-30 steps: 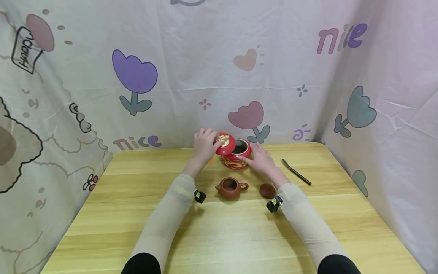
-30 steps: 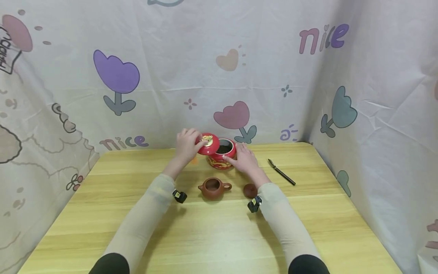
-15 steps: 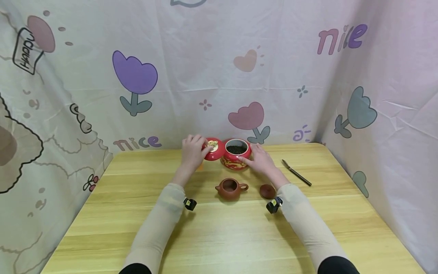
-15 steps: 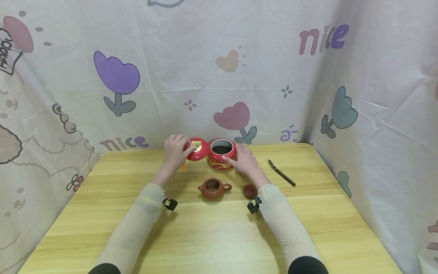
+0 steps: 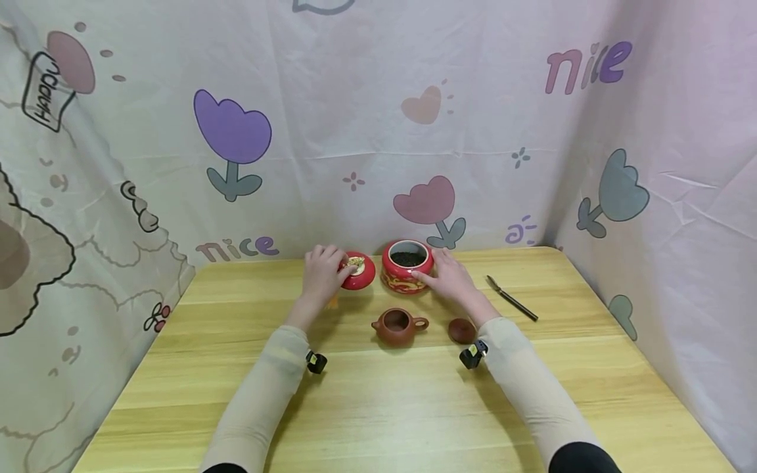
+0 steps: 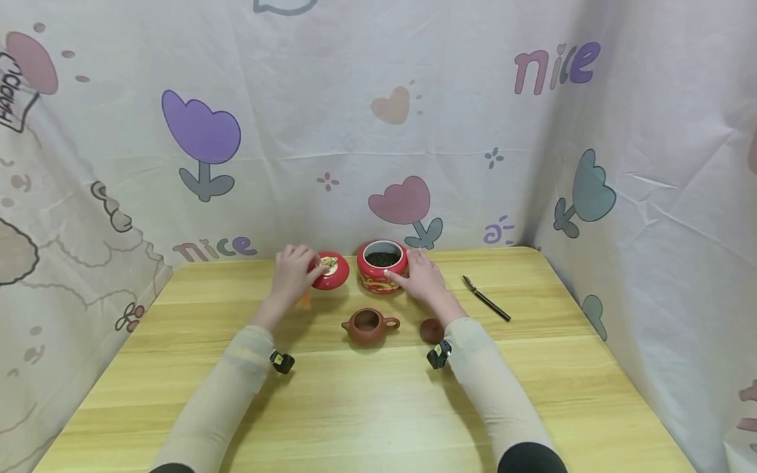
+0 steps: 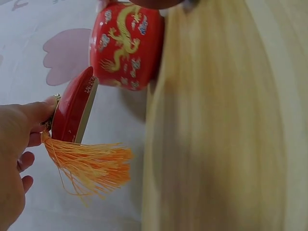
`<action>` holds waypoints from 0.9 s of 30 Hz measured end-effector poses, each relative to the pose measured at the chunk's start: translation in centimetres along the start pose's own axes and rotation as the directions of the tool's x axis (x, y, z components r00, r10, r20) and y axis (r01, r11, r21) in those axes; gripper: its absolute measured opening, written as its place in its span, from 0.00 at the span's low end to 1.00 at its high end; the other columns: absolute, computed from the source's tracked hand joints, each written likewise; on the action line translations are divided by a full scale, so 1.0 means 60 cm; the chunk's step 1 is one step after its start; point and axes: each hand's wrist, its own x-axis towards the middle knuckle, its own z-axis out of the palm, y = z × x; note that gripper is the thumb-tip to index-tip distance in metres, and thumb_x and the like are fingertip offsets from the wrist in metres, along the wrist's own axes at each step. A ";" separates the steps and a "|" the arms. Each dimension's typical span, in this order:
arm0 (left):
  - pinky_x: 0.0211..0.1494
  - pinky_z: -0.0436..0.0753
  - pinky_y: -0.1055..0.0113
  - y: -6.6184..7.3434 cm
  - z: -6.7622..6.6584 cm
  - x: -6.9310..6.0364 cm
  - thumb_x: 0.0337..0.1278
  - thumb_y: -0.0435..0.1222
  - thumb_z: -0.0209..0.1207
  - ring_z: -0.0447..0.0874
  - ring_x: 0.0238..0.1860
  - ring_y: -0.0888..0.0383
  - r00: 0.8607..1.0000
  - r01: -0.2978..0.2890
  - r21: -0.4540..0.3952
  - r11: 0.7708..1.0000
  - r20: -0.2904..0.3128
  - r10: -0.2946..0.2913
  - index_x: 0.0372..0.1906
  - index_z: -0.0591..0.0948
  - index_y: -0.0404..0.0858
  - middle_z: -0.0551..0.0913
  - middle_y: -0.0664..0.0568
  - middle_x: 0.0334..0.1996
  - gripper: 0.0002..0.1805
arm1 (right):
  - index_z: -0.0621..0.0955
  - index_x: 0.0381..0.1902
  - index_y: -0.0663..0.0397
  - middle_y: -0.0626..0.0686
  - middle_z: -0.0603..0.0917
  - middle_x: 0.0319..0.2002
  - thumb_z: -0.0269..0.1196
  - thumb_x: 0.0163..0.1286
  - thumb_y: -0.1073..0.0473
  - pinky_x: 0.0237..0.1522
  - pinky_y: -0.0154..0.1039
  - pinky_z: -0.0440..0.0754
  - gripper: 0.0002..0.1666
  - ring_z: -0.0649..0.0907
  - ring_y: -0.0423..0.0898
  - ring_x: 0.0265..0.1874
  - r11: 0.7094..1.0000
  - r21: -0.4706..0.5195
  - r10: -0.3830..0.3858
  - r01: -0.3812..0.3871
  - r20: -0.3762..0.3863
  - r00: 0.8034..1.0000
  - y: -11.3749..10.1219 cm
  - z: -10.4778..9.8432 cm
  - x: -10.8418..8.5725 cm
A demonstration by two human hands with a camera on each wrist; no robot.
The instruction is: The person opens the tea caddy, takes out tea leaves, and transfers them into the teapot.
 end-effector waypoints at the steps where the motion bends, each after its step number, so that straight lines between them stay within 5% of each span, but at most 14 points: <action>1: 0.48 0.71 0.51 -0.003 0.002 -0.002 0.52 0.48 0.69 0.73 0.44 0.48 1.000 0.005 0.002 1.000 0.010 -0.005 0.31 0.81 0.41 0.82 0.49 0.37 0.15 | 0.56 0.75 0.60 0.63 0.62 0.74 0.54 0.65 0.27 0.73 0.62 0.56 0.55 0.55 0.62 0.76 1.000 0.001 -0.001 0.001 0.000 1.000 0.000 0.000 -0.001; 15: 0.48 0.70 0.52 -0.024 0.022 -0.013 0.53 0.49 0.68 0.72 0.45 0.48 0.991 0.059 0.028 0.998 0.119 -0.062 0.31 0.81 0.41 0.82 0.49 0.38 0.16 | 0.56 0.76 0.61 0.63 0.61 0.74 0.54 0.66 0.28 0.73 0.63 0.56 0.55 0.54 0.63 0.76 1.000 0.006 0.005 -0.005 0.015 1.000 -0.004 -0.004 -0.002; 27: 0.49 0.69 0.54 -0.038 0.036 -0.016 0.53 0.49 0.68 0.72 0.48 0.48 0.967 0.123 0.046 0.991 0.221 -0.130 0.29 0.79 0.43 0.82 0.50 0.40 0.15 | 0.56 0.76 0.59 0.62 0.60 0.75 0.54 0.65 0.26 0.73 0.62 0.55 0.57 0.54 0.62 0.76 0.999 0.034 0.009 -0.010 0.013 1.000 -0.001 -0.002 0.000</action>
